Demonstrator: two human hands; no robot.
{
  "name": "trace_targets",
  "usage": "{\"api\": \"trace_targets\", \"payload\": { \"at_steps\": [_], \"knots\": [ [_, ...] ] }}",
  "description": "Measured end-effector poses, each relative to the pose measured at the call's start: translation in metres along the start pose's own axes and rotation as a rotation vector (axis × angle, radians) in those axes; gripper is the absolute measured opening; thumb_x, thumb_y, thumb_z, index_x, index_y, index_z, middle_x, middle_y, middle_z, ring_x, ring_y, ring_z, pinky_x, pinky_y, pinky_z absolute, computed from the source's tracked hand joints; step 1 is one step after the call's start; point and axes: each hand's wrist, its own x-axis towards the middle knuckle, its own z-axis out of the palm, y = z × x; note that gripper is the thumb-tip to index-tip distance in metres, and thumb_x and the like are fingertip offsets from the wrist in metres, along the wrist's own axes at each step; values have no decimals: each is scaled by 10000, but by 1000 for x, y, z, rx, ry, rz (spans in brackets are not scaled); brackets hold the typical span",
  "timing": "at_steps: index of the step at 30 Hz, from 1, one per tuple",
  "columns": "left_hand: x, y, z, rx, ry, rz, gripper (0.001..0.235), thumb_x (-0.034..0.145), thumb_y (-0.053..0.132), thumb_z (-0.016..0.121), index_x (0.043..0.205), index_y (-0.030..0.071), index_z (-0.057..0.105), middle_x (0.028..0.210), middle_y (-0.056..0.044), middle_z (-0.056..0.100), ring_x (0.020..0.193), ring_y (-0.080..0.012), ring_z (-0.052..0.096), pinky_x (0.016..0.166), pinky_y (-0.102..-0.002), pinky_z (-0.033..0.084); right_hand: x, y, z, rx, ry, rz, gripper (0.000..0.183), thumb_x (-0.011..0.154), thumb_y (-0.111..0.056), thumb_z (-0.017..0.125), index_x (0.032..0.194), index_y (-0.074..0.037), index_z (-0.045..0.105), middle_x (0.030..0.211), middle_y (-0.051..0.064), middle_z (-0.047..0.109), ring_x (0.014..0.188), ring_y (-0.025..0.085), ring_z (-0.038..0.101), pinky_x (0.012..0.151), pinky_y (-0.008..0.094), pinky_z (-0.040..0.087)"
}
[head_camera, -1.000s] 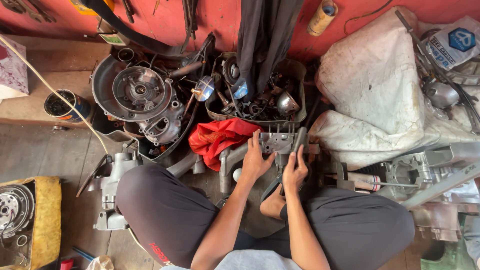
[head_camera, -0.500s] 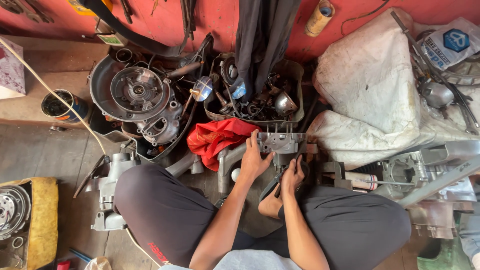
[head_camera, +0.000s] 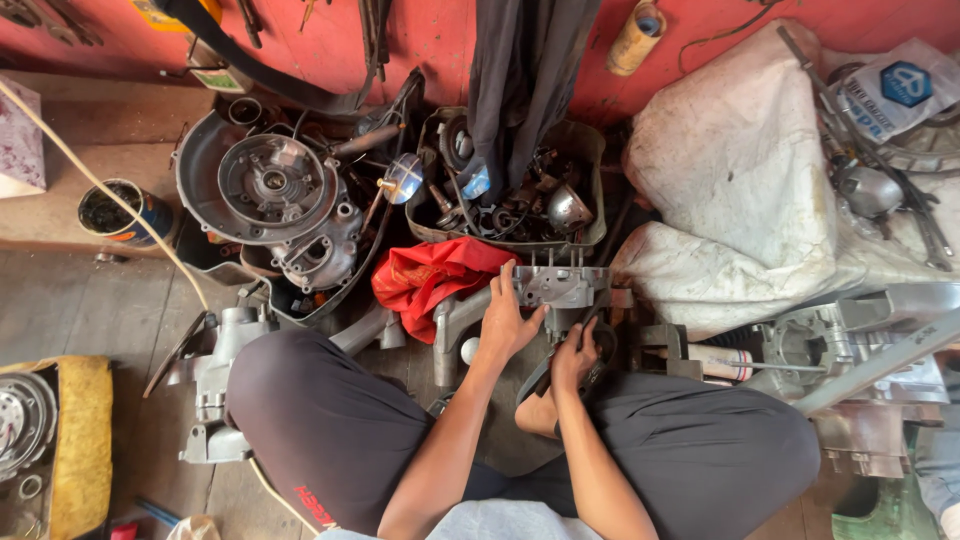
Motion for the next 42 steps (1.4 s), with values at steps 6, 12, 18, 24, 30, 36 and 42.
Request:
{"api": "trace_targets", "payload": {
  "at_steps": [6, 12, 18, 24, 30, 36, 42],
  "knots": [
    [10, 5, -1, 25, 70, 95, 917, 898, 275, 729, 1601, 130, 158, 1441, -251, 395, 1145, -526, 629, 878, -590, 618, 24, 14, 15, 128, -37, -14, 468, 1103, -361, 539, 1555, -276, 457, 1600, 130, 419, 1526, 382, 257, 1277, 511, 156],
    [1, -4, 3, 28, 29, 60, 923, 885, 285, 727, 1596, 134, 158, 1440, -255, 379, 1122, -532, 629, 866, -598, 612, 28, 31, 9, 69, -11, 30, 471, 1076, -360, 543, 1535, -284, 470, 1530, 194, 490, 1451, 393, 394, 1240, 500, 270],
    [-4, 5, -3, 26, 14, 28, 931, 878, 289, 735, 1595, 157, 155, 1440, -241, 378, 1126, -537, 622, 877, -605, 614, 13, 38, 11, 111, -84, 87, 507, 1115, -367, 477, 1598, -238, 390, 1045, 182, 675, 810, 256, 646, 696, 413, 559],
    [-5, 9, -4, 25, 9, 23, 943, 869, 300, 740, 1597, 161, 156, 1455, -228, 373, 1160, -536, 607, 912, -614, 595, 67, 96, 31, 118, -2, 136, 471, 1047, -397, 580, 1504, -312, 506, 884, 182, 668, 685, 265, 687, 479, 358, 560],
    [-9, 15, -10, 14, -23, -9, 938, 884, 288, 722, 1601, 156, 133, 1471, -239, 356, 1183, -553, 585, 942, -620, 584, -45, -26, 1, 174, -92, 164, 497, 1086, -356, 500, 1550, -196, 422, 719, 144, 654, 471, 233, 593, 372, 326, 497],
    [-4, 9, -6, 22, -16, 0, 931, 889, 297, 718, 1602, 162, 135, 1470, -228, 361, 1196, -544, 582, 949, -619, 580, 1, 14, 12, 123, -54, 156, 505, 1066, -380, 534, 1536, -218, 447, 685, 130, 684, 427, 210, 602, 356, 316, 501],
    [-1, 3, -4, 29, -16, 0, 944, 882, 316, 722, 1600, 172, 127, 1467, -223, 358, 1191, -534, 590, 958, -603, 578, -45, -25, 2, 207, -94, 120, 498, 1103, -276, 473, 1558, -87, 402, 705, 132, 642, 406, 204, 538, 366, 317, 437]
  ]
}}
